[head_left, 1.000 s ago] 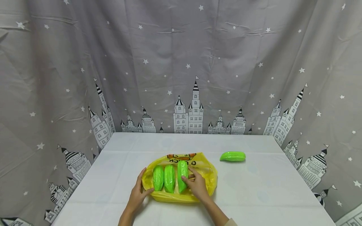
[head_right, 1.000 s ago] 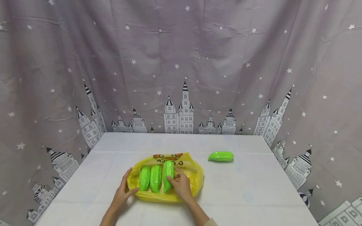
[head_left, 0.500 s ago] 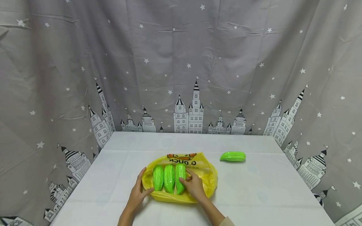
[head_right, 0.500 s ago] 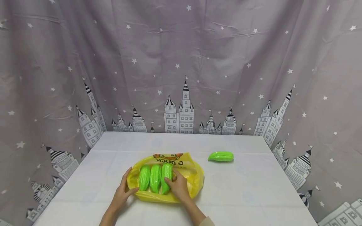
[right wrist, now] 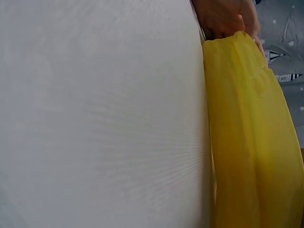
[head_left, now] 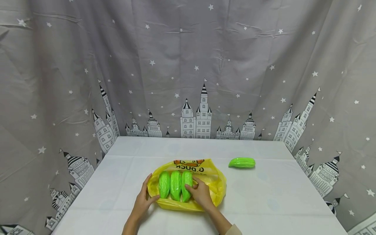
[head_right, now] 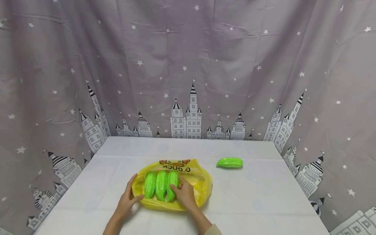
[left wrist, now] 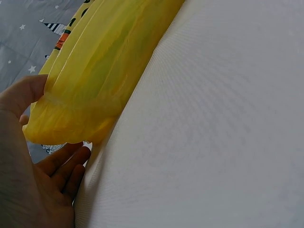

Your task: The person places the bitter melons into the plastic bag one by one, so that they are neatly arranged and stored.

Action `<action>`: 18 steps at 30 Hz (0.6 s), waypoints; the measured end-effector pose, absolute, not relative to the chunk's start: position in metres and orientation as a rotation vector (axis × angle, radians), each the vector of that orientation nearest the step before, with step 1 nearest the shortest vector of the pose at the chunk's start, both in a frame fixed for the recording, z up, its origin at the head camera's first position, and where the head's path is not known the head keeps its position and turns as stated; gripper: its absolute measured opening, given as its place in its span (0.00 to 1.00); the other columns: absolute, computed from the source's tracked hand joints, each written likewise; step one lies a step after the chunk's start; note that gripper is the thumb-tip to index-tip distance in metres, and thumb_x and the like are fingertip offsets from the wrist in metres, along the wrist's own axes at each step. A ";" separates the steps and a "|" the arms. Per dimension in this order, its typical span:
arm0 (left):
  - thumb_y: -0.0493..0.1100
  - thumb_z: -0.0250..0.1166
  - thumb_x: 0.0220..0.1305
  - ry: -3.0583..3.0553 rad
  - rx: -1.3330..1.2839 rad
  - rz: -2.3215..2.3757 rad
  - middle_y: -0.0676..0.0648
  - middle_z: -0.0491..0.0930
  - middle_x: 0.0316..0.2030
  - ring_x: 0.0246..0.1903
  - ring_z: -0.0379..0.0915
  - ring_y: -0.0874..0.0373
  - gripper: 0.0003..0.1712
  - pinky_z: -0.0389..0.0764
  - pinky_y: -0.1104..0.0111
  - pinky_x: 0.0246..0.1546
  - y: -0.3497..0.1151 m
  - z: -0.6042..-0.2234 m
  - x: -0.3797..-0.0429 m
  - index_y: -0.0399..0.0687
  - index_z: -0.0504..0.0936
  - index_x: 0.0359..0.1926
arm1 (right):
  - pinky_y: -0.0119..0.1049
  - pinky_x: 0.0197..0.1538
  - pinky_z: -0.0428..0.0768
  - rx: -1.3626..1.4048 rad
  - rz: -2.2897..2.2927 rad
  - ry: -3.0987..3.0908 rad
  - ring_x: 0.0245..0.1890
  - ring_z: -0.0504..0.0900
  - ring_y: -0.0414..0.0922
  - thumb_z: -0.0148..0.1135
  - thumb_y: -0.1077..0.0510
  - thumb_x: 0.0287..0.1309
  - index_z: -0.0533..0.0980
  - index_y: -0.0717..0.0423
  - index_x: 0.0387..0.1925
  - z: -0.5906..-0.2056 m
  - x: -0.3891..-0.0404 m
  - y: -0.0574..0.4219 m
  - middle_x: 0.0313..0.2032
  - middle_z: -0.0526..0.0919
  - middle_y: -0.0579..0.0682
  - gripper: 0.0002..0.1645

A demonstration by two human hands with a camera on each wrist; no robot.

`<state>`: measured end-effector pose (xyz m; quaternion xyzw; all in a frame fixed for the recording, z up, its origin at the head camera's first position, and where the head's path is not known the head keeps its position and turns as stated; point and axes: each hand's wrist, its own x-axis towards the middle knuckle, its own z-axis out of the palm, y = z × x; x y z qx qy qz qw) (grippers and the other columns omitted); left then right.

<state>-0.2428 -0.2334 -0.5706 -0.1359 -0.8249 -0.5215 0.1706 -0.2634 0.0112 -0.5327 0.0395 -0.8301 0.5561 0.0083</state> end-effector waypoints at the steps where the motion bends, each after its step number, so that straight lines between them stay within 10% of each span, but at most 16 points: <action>1: 0.39 0.68 0.53 -2.347 -0.383 -1.481 0.35 0.57 0.65 0.61 0.57 0.40 0.50 0.53 0.87 0.55 -0.233 -0.570 -0.243 0.52 0.48 0.71 | 0.30 0.18 0.75 0.128 1.730 -2.600 0.18 0.75 0.38 0.65 0.51 0.54 0.68 0.69 0.58 -0.533 -0.264 0.011 0.21 0.76 0.48 0.35; 18: 0.39 0.68 0.53 -2.400 -0.338 -1.495 0.35 0.55 0.66 0.62 0.55 0.40 0.50 0.50 0.88 0.54 -0.234 -0.570 -0.243 0.50 0.48 0.71 | 0.28 0.23 0.71 0.100 1.585 -2.706 0.24 0.71 0.39 0.63 0.47 0.55 0.70 0.70 0.56 -0.532 -0.265 0.010 0.23 0.75 0.46 0.36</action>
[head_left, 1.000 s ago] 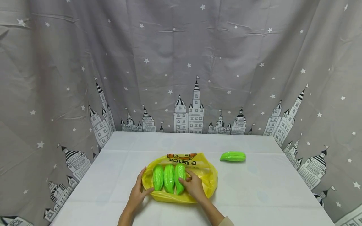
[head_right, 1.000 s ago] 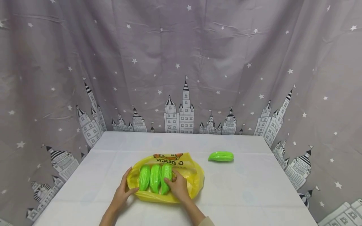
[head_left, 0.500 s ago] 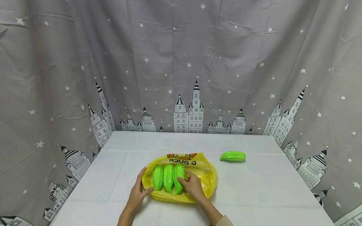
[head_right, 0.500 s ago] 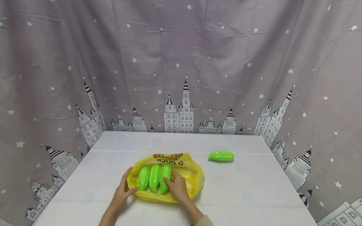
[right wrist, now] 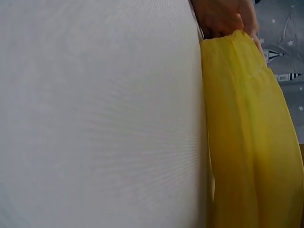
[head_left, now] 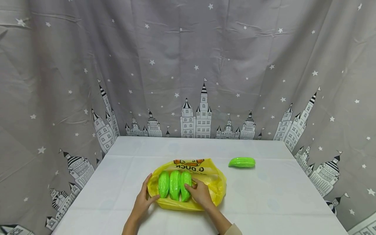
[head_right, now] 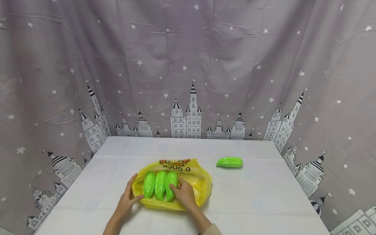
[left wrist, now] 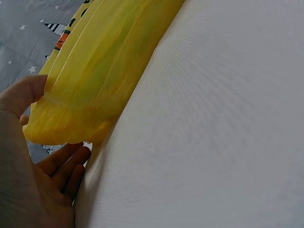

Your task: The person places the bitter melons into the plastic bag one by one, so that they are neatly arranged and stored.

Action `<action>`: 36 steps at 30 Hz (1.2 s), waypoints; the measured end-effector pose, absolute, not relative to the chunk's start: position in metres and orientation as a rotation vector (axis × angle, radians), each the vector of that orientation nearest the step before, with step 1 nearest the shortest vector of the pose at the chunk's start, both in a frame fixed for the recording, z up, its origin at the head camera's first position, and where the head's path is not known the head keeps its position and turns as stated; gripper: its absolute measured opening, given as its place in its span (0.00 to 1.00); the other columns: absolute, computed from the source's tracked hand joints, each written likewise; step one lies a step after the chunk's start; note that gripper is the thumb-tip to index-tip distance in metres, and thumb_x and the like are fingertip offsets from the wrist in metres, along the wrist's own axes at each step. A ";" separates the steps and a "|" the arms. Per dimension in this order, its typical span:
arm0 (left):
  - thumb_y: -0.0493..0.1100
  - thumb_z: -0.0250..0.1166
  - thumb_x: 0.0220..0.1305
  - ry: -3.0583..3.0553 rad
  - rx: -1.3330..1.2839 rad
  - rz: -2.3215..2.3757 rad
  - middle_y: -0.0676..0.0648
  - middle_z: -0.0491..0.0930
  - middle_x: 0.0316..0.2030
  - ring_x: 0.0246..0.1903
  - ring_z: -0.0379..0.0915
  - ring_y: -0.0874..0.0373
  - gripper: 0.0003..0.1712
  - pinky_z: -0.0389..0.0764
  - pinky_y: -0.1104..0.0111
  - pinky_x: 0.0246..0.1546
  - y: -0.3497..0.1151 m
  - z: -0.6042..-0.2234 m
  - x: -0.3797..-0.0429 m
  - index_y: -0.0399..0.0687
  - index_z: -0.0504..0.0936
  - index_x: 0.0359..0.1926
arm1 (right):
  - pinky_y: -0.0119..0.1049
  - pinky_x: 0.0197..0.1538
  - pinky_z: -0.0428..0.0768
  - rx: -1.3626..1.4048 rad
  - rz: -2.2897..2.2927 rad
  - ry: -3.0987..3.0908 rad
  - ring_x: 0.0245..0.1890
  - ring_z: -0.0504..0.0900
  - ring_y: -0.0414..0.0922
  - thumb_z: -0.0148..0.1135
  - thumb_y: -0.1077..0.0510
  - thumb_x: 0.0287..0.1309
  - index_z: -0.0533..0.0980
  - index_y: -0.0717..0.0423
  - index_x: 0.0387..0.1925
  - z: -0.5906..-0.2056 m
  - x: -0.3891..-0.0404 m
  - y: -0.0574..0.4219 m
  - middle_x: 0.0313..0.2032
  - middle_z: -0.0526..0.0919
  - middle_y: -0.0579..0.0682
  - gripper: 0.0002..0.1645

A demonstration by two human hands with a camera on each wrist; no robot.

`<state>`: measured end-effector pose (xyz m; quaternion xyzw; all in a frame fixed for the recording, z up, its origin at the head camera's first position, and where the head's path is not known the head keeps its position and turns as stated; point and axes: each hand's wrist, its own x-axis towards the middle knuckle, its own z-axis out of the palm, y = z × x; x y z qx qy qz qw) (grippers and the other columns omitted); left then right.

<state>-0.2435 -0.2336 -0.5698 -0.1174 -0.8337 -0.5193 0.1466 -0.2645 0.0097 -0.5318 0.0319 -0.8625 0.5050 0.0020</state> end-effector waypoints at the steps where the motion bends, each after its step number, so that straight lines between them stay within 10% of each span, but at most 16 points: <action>1: 0.39 0.68 0.54 -2.400 -0.333 -1.508 0.36 0.55 0.66 0.62 0.54 0.40 0.50 0.50 0.88 0.54 -0.234 -0.570 -0.244 0.52 0.48 0.71 | 0.28 0.22 0.71 0.103 1.588 -2.709 0.23 0.71 0.39 0.63 0.47 0.55 0.70 0.70 0.56 -0.532 -0.265 0.010 0.23 0.74 0.46 0.36; 21: 0.33 0.67 0.52 -2.381 -0.372 -1.532 0.27 0.56 0.63 0.60 0.55 0.34 0.48 0.52 0.86 0.54 -0.223 -0.535 -0.227 0.34 0.50 0.69 | 0.26 0.17 0.67 0.074 1.648 -2.705 0.18 0.68 0.37 0.63 0.47 0.55 0.69 0.72 0.56 -0.532 -0.268 0.014 0.23 0.74 0.47 0.37; 36: 0.41 0.68 0.53 -2.377 -0.357 -1.552 0.36 0.54 0.67 0.63 0.52 0.40 0.51 0.49 0.88 0.55 -0.234 -0.572 -0.244 0.53 0.47 0.72 | 0.30 0.25 0.72 0.251 1.626 -2.700 0.26 0.70 0.41 0.69 0.54 0.49 0.70 0.63 0.57 -0.509 -0.269 0.033 0.33 0.76 0.54 0.34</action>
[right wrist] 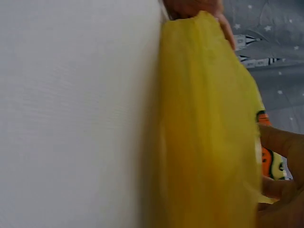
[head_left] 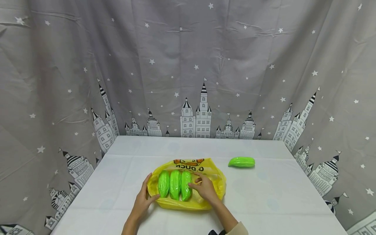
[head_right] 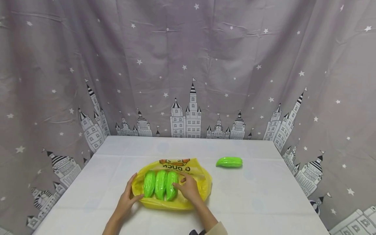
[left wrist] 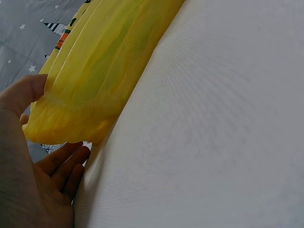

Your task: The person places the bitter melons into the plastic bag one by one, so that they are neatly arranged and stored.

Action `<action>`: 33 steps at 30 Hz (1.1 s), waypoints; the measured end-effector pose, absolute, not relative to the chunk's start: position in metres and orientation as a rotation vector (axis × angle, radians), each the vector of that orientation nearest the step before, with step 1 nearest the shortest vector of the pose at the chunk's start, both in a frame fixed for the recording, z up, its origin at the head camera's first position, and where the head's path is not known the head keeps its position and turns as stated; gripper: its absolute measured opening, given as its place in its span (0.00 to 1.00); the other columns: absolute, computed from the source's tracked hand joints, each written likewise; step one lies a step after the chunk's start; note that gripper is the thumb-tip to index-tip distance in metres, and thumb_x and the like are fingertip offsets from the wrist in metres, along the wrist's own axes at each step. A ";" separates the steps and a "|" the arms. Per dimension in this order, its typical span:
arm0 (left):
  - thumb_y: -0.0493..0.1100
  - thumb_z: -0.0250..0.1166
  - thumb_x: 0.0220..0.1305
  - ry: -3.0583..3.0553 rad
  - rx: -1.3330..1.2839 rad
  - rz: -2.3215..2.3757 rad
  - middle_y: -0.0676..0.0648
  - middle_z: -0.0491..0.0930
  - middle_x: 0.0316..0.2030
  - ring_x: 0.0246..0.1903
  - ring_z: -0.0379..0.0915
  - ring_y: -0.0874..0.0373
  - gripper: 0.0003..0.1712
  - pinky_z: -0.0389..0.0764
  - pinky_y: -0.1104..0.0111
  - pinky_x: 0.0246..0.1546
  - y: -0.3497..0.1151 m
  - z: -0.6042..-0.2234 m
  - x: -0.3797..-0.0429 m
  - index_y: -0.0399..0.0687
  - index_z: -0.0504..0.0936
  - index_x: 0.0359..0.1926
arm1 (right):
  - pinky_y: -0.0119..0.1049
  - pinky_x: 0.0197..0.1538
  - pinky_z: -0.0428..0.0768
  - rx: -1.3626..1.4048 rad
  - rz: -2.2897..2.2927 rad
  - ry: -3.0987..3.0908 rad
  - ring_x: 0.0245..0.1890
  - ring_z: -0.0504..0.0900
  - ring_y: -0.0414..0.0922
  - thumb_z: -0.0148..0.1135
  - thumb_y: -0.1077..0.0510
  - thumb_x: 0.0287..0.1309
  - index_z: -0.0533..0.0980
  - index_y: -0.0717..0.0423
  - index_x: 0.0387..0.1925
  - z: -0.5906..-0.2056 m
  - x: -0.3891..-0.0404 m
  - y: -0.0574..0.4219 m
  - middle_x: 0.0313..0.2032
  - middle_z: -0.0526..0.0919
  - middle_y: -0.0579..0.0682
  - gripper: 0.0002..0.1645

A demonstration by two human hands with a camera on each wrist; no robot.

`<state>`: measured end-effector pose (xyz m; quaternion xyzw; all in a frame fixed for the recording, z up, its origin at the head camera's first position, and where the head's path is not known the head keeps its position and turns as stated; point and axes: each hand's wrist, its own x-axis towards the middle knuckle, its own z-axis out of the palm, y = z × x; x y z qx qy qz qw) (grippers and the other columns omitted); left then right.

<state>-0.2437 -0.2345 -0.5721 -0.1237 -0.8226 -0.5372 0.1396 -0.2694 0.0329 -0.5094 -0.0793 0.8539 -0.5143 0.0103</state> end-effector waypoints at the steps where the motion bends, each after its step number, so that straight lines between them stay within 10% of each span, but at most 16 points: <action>1: 0.41 0.68 0.53 -2.379 -0.352 -1.560 0.37 0.54 0.67 0.63 0.52 0.41 0.51 0.49 0.88 0.55 -0.235 -0.572 -0.244 0.54 0.47 0.72 | 0.31 0.26 0.72 -0.273 -1.607 2.653 0.27 0.71 0.42 0.68 0.55 0.50 0.71 0.63 0.57 -0.505 -0.270 0.035 0.35 0.76 0.55 0.33; 21: 0.42 0.68 0.53 -2.400 -0.311 -1.555 0.39 0.54 0.67 0.63 0.50 0.46 0.51 0.48 0.88 0.56 -0.234 -0.571 -0.243 0.57 0.48 0.72 | 0.47 0.45 0.75 -0.595 -1.819 2.667 0.40 0.77 0.55 0.62 0.68 0.54 0.74 0.63 0.53 -0.391 -0.276 0.106 0.41 0.79 0.63 0.23; 33: 0.36 0.68 0.52 -2.364 -0.323 -1.615 0.34 0.55 0.66 0.63 0.51 0.39 0.50 0.49 0.89 0.54 -0.231 -0.562 -0.239 0.48 0.49 0.71 | 0.52 0.51 0.72 -0.954 -1.488 2.781 0.51 0.72 0.52 0.61 0.69 0.54 0.72 0.53 0.57 -0.420 -0.315 0.160 0.55 0.74 0.50 0.28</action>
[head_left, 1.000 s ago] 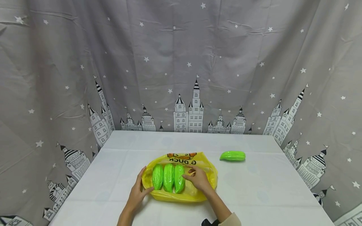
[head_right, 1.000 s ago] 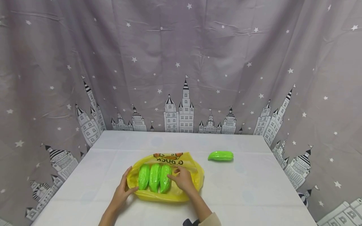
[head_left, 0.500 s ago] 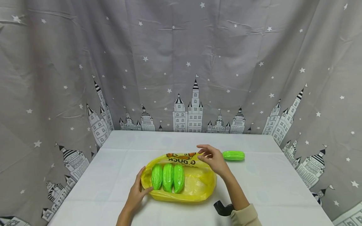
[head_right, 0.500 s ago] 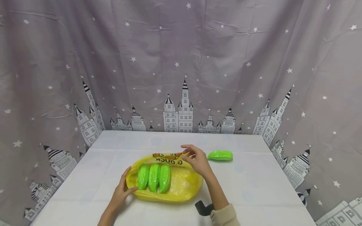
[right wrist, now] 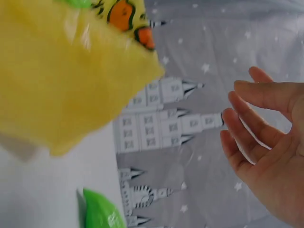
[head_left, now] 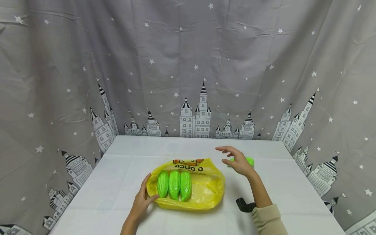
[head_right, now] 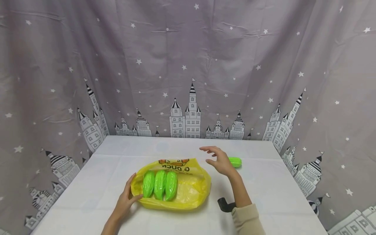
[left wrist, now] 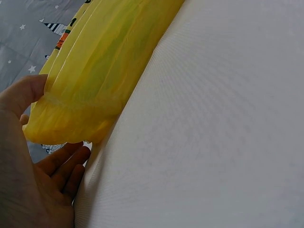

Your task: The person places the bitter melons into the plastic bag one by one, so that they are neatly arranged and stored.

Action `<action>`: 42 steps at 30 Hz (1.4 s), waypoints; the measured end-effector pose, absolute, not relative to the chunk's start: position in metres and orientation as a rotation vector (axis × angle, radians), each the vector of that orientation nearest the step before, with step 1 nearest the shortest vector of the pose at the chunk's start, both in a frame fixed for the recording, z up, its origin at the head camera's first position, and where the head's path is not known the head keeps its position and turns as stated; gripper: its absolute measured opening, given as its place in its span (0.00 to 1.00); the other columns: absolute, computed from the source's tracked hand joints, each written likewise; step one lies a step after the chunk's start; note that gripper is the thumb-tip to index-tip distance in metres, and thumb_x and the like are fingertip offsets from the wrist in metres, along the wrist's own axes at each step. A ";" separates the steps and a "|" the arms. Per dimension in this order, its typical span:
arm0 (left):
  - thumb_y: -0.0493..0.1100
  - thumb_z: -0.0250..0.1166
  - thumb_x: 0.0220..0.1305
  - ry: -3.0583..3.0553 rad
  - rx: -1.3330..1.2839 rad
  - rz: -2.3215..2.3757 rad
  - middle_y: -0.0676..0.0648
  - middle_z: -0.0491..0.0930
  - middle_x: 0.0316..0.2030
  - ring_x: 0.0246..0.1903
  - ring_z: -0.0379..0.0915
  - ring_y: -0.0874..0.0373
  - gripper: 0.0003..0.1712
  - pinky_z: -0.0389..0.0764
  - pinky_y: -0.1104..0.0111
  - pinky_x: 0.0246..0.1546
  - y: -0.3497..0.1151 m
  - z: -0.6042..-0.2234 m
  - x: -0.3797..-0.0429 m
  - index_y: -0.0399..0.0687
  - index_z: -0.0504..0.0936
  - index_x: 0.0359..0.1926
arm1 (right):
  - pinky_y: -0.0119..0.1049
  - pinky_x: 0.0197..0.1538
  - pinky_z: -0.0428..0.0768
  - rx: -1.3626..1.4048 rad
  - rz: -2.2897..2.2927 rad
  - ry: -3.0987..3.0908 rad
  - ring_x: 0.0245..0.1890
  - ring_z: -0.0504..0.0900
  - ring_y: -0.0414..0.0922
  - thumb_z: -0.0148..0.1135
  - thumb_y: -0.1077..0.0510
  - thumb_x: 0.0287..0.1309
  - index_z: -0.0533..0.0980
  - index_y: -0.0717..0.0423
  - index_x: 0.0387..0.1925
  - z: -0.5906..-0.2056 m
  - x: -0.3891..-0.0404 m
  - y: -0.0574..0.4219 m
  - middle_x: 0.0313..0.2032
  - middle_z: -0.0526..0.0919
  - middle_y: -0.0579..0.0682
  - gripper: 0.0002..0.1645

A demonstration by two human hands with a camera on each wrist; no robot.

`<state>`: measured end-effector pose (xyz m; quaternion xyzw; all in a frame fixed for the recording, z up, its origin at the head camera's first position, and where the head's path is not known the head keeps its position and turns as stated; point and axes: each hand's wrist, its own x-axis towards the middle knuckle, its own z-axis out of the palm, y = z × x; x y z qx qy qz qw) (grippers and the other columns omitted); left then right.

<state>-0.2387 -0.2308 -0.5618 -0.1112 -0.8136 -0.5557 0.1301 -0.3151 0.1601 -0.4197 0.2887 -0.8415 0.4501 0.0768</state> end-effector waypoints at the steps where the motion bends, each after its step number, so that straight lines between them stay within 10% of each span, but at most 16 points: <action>1: 0.36 0.68 0.52 -2.366 -0.322 -1.611 0.34 0.55 0.66 0.63 0.51 0.39 0.50 0.49 0.89 0.54 -0.231 -0.561 -0.238 0.48 0.49 0.71 | 0.53 0.51 0.72 0.863 1.335 -2.530 0.51 0.72 0.53 0.61 0.70 0.53 0.72 0.53 0.57 -0.421 -0.317 0.164 0.55 0.74 0.51 0.28; 14: 0.41 0.68 0.54 -2.359 -0.354 -1.561 0.37 0.56 0.66 0.63 0.52 0.40 0.50 0.49 0.87 0.55 -0.233 -0.568 -0.242 0.52 0.49 0.71 | 0.64 0.56 0.62 0.869 1.399 -2.528 0.55 0.66 0.64 0.58 0.69 0.57 0.70 0.69 0.56 -0.425 -0.341 0.212 0.56 0.71 0.65 0.23; 42: 0.40 0.68 0.53 -2.356 -0.337 -1.598 0.37 0.55 0.67 0.63 0.52 0.41 0.50 0.50 0.86 0.55 -0.233 -0.567 -0.239 0.53 0.49 0.71 | 0.65 0.58 0.57 0.859 1.230 -2.924 0.57 0.67 0.61 0.62 0.70 0.48 0.79 0.56 0.49 -0.479 -0.392 0.267 0.52 0.77 0.58 0.23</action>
